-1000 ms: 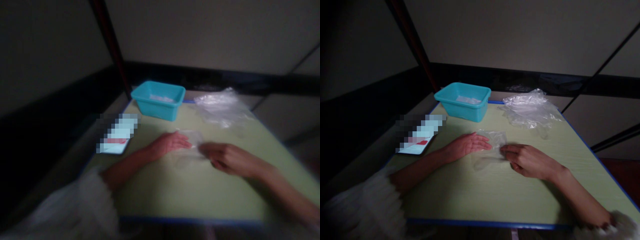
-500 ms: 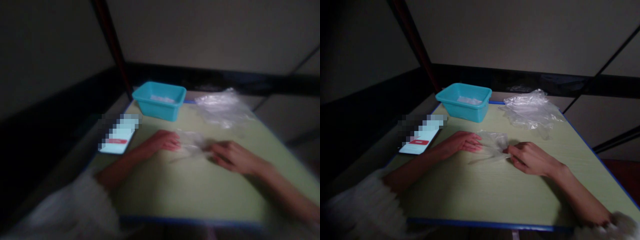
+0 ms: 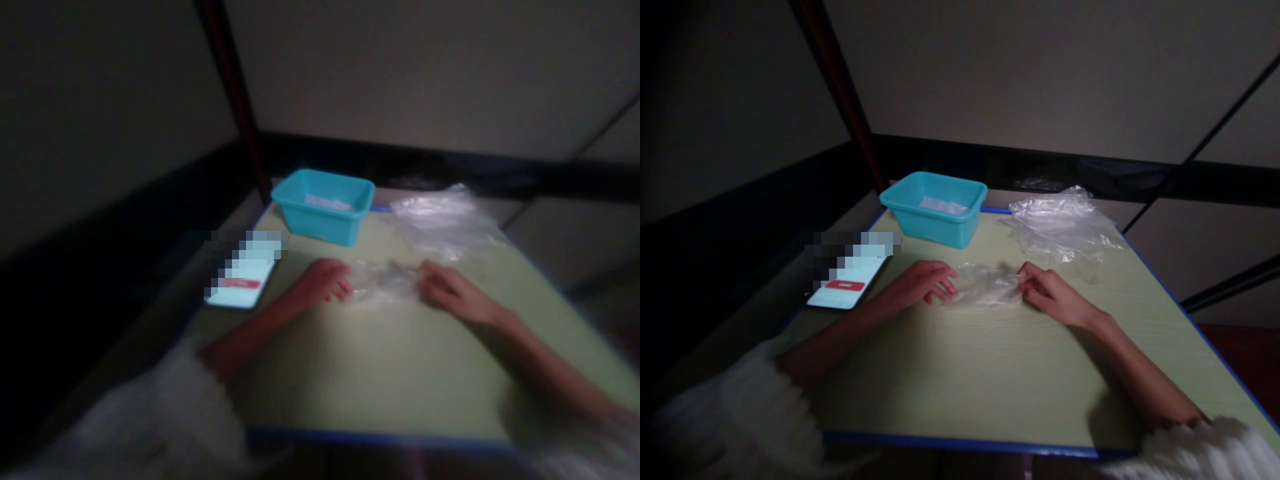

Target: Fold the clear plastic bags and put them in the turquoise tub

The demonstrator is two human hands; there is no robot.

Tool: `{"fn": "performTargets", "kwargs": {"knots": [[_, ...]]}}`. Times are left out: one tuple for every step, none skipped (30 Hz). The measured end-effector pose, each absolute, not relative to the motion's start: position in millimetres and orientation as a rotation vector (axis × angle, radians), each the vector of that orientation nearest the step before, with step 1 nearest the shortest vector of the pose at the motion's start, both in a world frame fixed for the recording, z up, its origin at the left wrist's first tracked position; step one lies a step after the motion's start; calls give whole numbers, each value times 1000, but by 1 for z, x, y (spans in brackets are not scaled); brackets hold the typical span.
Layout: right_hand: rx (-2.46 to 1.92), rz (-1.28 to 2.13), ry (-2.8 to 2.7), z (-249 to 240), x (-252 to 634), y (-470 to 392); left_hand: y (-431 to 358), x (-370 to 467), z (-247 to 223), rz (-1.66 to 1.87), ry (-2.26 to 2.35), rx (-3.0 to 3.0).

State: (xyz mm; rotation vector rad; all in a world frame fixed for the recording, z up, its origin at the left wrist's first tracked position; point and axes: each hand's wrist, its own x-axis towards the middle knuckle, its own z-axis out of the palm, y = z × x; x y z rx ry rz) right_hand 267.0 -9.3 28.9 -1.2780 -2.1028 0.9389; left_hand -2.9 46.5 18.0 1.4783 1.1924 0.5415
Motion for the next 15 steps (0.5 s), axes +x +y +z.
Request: {"fn": "performTargets", "kwargs": {"knots": [[-1278, 990, -2041, 28, 265, -9, 47, -3, 18, 536, 1196, 1494], [-1280, 1026, -1987, 27, 263, -8, 47, -3, 18, 530, 1196, 1504], [-1282, 1049, -1943, 27, 262, -8, 47, -3, 17, 526, 1196, 1510], [-1284, 1061, -1909, 26, 260, -8, 48, -4, 17, 523, 1199, 1515], [-1288, 1065, -1883, 26, 258, -8, 48, -4, 16, 523, 1204, 1522], [-1290, 1064, -1863, 26, 256, -7, 49, -4, 15, 524, 1206, 1533], [-1293, 1061, -1847, 26, 255, -7, 50, -4, 14, 527, 1201, 1551], [-1298, 1057, -1833, 25, 254, -6, 50, -4, 12, 531, 1193, 1571], [-1308, 1048, -1819, 25, 253, -6, 51, -5, 11, 535, 1182, 1592], [-1323, 1042, -1810, 24, 253, -5, 51, -5, 10, 539, 1169, 1613], [-1338, 1037, -1803, 24, 253, -5, 52, -5, 9, 540, 1159, 1630], [-1356, 1032, -1795, 23, 253, -5, 51, -6, 9, 536, 1153, 1643], [-1377, 1030, -1790, 23, 253, -4, 51, -6, 9, 527, 1148, 1649], [-1395, 1029, -1787, 23, 253, -4, 50, -7, 10, 515, 1145, 1650], [-1410, 1029, -1787, 23, 254, -4, 48, -7, 12, 500, 1143, 1644]]}}
